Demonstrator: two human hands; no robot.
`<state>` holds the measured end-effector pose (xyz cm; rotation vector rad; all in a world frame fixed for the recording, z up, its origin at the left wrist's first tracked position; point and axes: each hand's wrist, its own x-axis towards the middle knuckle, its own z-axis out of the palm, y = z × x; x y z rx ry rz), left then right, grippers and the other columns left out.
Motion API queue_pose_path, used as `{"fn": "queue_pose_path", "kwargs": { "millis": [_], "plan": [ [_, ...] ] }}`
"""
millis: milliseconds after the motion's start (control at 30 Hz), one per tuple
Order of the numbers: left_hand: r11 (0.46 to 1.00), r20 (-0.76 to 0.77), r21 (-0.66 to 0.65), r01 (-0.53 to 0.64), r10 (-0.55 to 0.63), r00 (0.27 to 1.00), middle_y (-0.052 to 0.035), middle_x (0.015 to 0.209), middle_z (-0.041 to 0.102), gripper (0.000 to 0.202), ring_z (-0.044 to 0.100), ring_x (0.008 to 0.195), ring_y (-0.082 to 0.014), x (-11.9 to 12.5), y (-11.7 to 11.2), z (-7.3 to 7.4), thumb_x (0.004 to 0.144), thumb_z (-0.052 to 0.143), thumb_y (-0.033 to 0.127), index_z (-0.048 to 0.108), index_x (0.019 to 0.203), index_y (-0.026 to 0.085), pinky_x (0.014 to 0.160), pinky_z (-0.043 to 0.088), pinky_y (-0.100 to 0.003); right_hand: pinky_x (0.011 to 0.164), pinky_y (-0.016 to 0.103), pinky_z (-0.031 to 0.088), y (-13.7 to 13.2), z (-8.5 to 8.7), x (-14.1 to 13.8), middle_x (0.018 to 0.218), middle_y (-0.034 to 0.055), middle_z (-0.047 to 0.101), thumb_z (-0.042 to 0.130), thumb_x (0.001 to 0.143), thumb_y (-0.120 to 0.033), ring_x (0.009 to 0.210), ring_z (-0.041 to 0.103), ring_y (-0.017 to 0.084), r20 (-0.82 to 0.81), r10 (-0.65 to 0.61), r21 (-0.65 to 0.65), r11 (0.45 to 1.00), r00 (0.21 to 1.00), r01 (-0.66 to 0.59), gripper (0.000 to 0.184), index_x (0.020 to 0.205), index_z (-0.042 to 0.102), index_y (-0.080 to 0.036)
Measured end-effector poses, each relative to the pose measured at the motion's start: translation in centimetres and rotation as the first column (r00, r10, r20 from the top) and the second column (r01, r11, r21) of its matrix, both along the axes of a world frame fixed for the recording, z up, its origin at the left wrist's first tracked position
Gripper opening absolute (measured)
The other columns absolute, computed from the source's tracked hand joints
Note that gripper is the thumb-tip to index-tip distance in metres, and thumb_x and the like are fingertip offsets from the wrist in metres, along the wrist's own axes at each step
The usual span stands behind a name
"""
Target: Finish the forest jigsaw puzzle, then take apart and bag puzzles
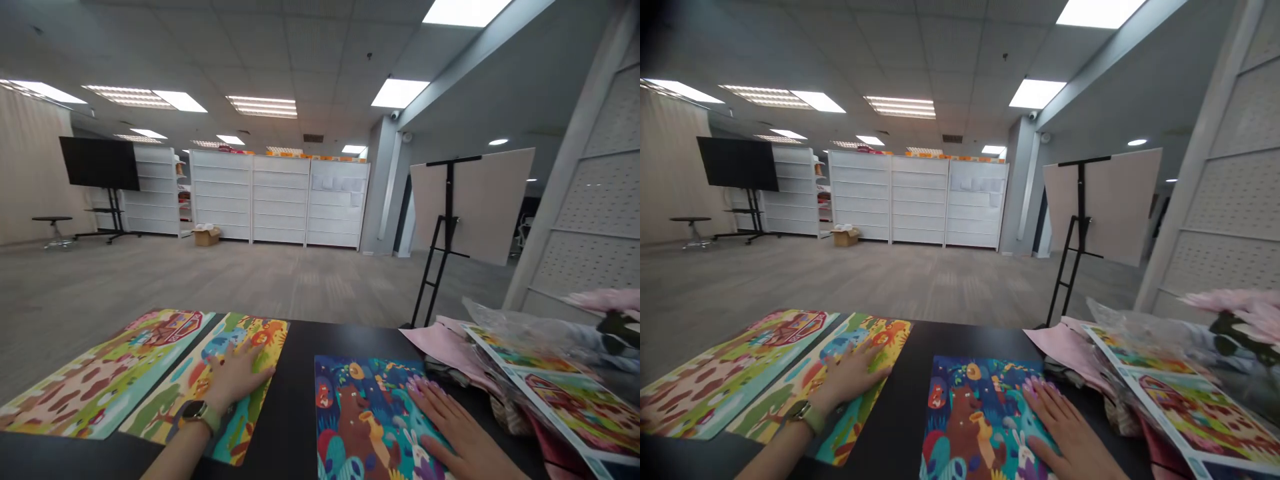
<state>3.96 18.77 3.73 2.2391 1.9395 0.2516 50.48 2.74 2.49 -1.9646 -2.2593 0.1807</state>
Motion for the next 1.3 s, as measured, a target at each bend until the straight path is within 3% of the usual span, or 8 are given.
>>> {"fn": "queue_pose_path", "kwargs": {
  "millis": [300, 433, 533, 700, 800, 900, 1000, 1300],
  "plan": [
    [0.969, 0.011, -0.125, 0.212, -0.213, 0.977, -0.0081, 0.164, 0.032, 0.079, 0.019, 0.15, -0.0478, 0.2, -4.8, 2.1, 0.079, 0.06, 0.066, 0.045, 0.15, 0.035, 0.112, 0.013, -0.078, 0.124, 0.059, 0.016, -1.2, 0.4, 3.5, 0.164, -0.0007, 0.02, 0.04, 0.094, -0.071, 0.152, 0.017, 0.033, 0.015, -0.03, -0.011, 0.999, 0.999, 0.03, 0.072, 0.155, 0.026, -0.034],
    [0.901, 0.079, -0.201, 0.383, -0.375, 0.924, -0.0048, 0.165, 0.03, 0.083, 0.016, 0.152, -0.0444, -0.5, -7.6, 3.0, 0.071, 0.074, 0.057, 0.046, 0.148, 0.04, 0.117, 0.001, -0.073, 0.124, 0.058, 0.017, -1.4, -0.4, 4.9, 0.164, -0.0007, 0.021, 0.042, 0.094, -0.07, 0.152, 0.018, 0.033, 0.012, 0.002, 0.007, 1.0, 1.0, -0.002, 0.072, 0.155, 0.027, -0.034],
    [0.827, 0.153, -0.234, 0.511, -0.487, 0.86, -0.0018, 0.165, 0.031, 0.089, 0.017, 0.152, -0.0418, -1.4, -8.6, 3.7, 0.061, 0.084, 0.04, 0.051, 0.143, 0.04, 0.121, 0.002, -0.066, 0.124, 0.057, 0.017, -2.1, -0.7, 6.1, 0.164, -0.001, 0.021, 0.043, 0.093, -0.071, 0.153, 0.017, 0.033, 0.02, 0.009, 0.006, 1.0, 1.0, -0.009, 0.075, 0.155, 0.025, -0.033],
    [0.741, 0.349, -0.187, 0.645, -0.564, 0.749, 0.0008, 0.153, 0.052, 0.041, 0.032, 0.149, -0.0333, -2.2, -8.5, 3.9, 0.066, 0.081, 0.031, 0.073, 0.106, 0.03, 0.123, 0.025, -0.045, 0.125, 0.056, 0.016, -3.4, -0.6, 7.6, 0.165, -0.0008, 0.019, 0.042, 0.094, -0.071, 0.153, 0.015, 0.032, 0.041, 0.022, -0.006, 1.0, 0.999, -0.022, 0.076, 0.157, 0.023, -0.033],
    [0.775, 0.391, -0.131, 0.619, -0.533, 0.75, -0.0039, 0.146, 0.059, 0.037, 0.036, 0.147, -0.0322, -1.2, -8.9, 3.2, 0.078, 0.072, 0.038, 0.071, 0.115, 0.028, 0.121, 0.029, -0.044, 0.124, 0.057, 0.018, -3.9, -0.4, 7.6, 0.165, 0.0006, 0.02, 0.042, 0.094, -0.071, 0.153, 0.017, 0.033, 0.05, 0.033, 0.006, 0.999, 0.998, -0.033, 0.076, 0.157, 0.024, -0.032],
    [0.879, 0.274, -0.078, 0.47, -0.435, 0.858, -0.0095, 0.16, 0.04, 0.062, 0.02, 0.152, -0.0422, 0.9, -10.2, 2.1, 0.085, 0.062, 0.061, 0.059, 0.139, 0.03, 0.121, 0.014, -0.063, 0.124, 0.057, 0.018, -4.1, 0.1, 7.0, 0.165, 0.0017, 0.019, 0.04, 0.094, -0.071, 0.153, 0.016, 0.033, 0.065, 0.036, 0.007, 0.999, 0.997, -0.037, 0.076, 0.157, 0.025, -0.031],
    [0.951, 0.104, -0.06, 0.303, -0.296, 0.95, -0.0072, 0.166, 0.025, 0.082, 0.004, 0.151, -0.049, 2.8, -11.5, 1.1, 0.081, 0.05, 0.082, 0.045, 0.15, 0.039, 0.115, 0.002, -0.075, 0.125, 0.055, 0.017, -4.0, 0.6, 5.7, 0.165, 0.0044, 0.018, 0.037, 0.096, -0.071, 0.153, 0.014, 0.032, 0.088, 0.017, -0.004, 1.0, 0.996, -0.017, 0.077, 0.157, 0.025, -0.027],
    [0.91, -0.02, -0.095, 0.403, -0.407, 0.913, -0.0025, 0.167, 0.019, 0.093, 0.003, 0.152, -0.0441, 1.6, -9.4, 1.0, 0.074, 0.054, 0.086, 0.035, 0.153, 0.042, 0.119, 0.002, -0.07, 0.126, 0.051, 0.012, -2.9, -0.1, 1.8, 0.167, 0.0053, 0.015, 0.034, 0.097, -0.069, 0.155, 0.011, 0.031, 0.08, 0.024, 0.026, 0.999, 0.996, -0.026, 0.076, 0.159, 0.023, -0.025]
  ]
}}
